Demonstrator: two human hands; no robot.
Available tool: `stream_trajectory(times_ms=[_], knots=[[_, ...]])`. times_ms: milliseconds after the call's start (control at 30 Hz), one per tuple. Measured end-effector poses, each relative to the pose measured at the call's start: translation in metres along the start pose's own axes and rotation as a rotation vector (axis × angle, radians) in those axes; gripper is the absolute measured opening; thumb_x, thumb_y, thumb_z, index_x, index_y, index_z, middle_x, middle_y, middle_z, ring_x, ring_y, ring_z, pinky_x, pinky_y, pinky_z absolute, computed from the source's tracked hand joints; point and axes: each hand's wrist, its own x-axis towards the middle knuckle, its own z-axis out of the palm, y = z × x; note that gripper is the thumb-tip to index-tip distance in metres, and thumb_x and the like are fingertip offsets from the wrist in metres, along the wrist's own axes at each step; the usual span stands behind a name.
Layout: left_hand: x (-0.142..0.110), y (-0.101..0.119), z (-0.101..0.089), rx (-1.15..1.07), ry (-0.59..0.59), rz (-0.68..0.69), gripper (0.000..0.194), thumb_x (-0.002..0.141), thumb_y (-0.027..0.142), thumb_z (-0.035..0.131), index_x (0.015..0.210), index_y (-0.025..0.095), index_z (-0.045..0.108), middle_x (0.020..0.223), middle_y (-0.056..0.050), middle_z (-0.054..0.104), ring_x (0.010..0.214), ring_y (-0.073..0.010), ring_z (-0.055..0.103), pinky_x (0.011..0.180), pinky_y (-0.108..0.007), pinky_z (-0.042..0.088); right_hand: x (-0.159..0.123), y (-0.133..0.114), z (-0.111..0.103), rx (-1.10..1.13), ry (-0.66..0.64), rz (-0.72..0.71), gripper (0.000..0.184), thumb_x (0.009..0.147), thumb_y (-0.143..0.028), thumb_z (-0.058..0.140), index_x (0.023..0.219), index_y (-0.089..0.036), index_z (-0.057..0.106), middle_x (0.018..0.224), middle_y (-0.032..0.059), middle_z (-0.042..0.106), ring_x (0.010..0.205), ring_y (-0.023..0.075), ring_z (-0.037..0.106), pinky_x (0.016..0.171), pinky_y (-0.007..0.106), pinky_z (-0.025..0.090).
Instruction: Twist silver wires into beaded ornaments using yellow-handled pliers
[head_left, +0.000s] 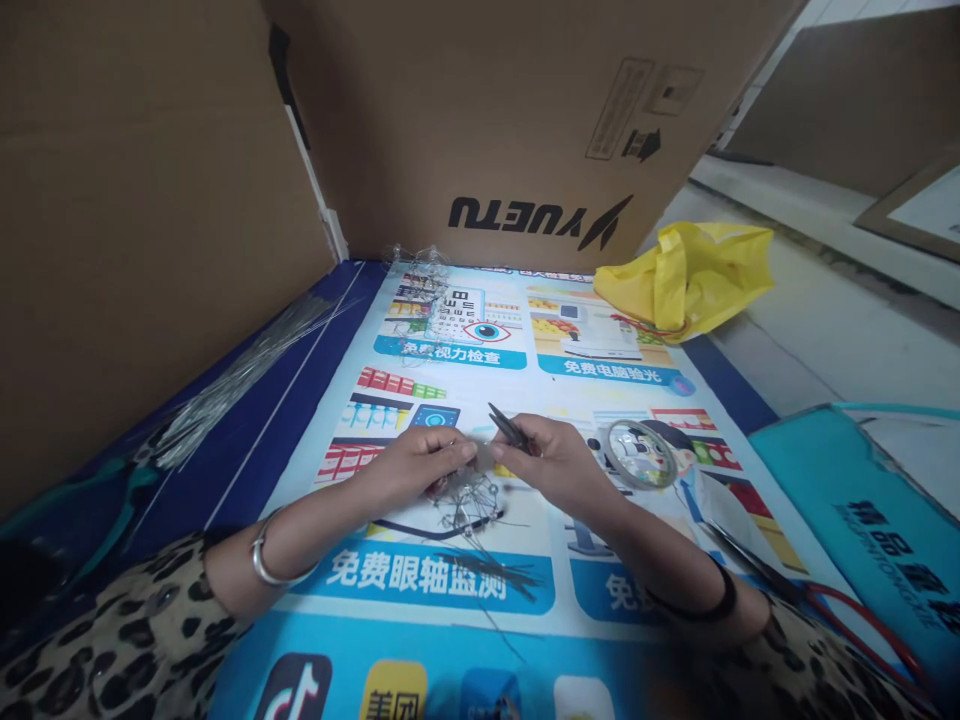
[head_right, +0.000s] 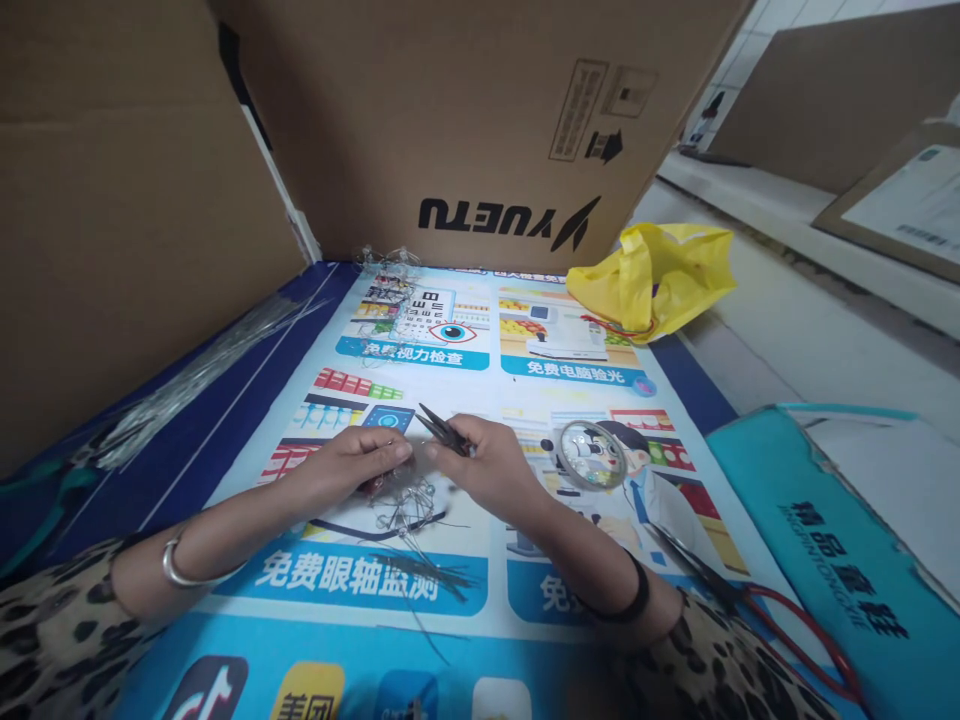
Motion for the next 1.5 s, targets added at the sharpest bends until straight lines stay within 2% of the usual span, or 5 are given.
stream_trajectory(times_ms=[233,667,900,1167,1500], knots=[[0.003,-0.002,-0.005,0.023,0.003,-0.017,0.039,0.085,0.049,0.047,0.075,0.015,0.061,0.048,0.005,0.040,0.042,-0.0064,0.035,0.042,-0.020,0.024,0.002,0.000,0.002,-0.002,-0.022,0.055,0.020,0.075,-0.035,0.058,0.069,-0.016,0.058,0.057,-0.0045,0.044,0.055,0.0086,0.038,0.050,0.021,0.030],[0.002,0.002,0.001,0.066,0.026,0.120,0.015,0.076,0.032,0.060,0.076,0.017,0.063,0.057,0.003,0.052,0.050,-0.0080,0.044,0.047,-0.020,0.033,0.002,-0.004,0.006,0.034,-0.046,0.050,0.021,0.074,-0.036,0.059,0.068,-0.017,0.057,0.057,-0.0044,0.043,0.056,0.0089,0.038,0.050,0.021,0.029],[-0.001,-0.002,0.006,0.027,0.136,0.071,0.019,0.078,0.034,0.058,0.070,0.017,0.057,0.056,0.004,0.048,0.047,-0.0071,0.041,0.044,-0.019,0.032,0.001,0.002,0.005,0.067,-0.095,0.028,0.022,0.077,-0.037,0.056,0.069,-0.017,0.058,0.057,-0.0045,0.044,0.056,0.0088,0.039,0.051,0.022,0.030],[-0.006,-0.006,0.011,-0.079,0.424,0.055,0.024,0.079,0.039,0.057,0.071,0.017,0.051,0.055,0.006,0.040,0.045,-0.0061,0.035,0.043,-0.018,0.030,-0.009,-0.002,0.003,-0.026,-0.131,0.123,0.025,0.079,-0.038,0.052,0.068,-0.017,0.058,0.057,-0.0036,0.045,0.055,0.0096,0.040,0.050,0.022,0.029],[-0.011,-0.009,0.024,-0.319,0.479,0.001,0.029,0.078,0.045,0.059,0.075,0.019,0.046,0.046,0.008,0.037,0.040,-0.0059,0.034,0.038,-0.015,0.028,-0.011,0.002,0.017,0.037,-0.022,0.139,0.018,0.077,-0.035,0.056,0.076,-0.017,0.059,0.062,-0.0031,0.049,0.059,0.0105,0.044,0.052,0.022,0.032]])
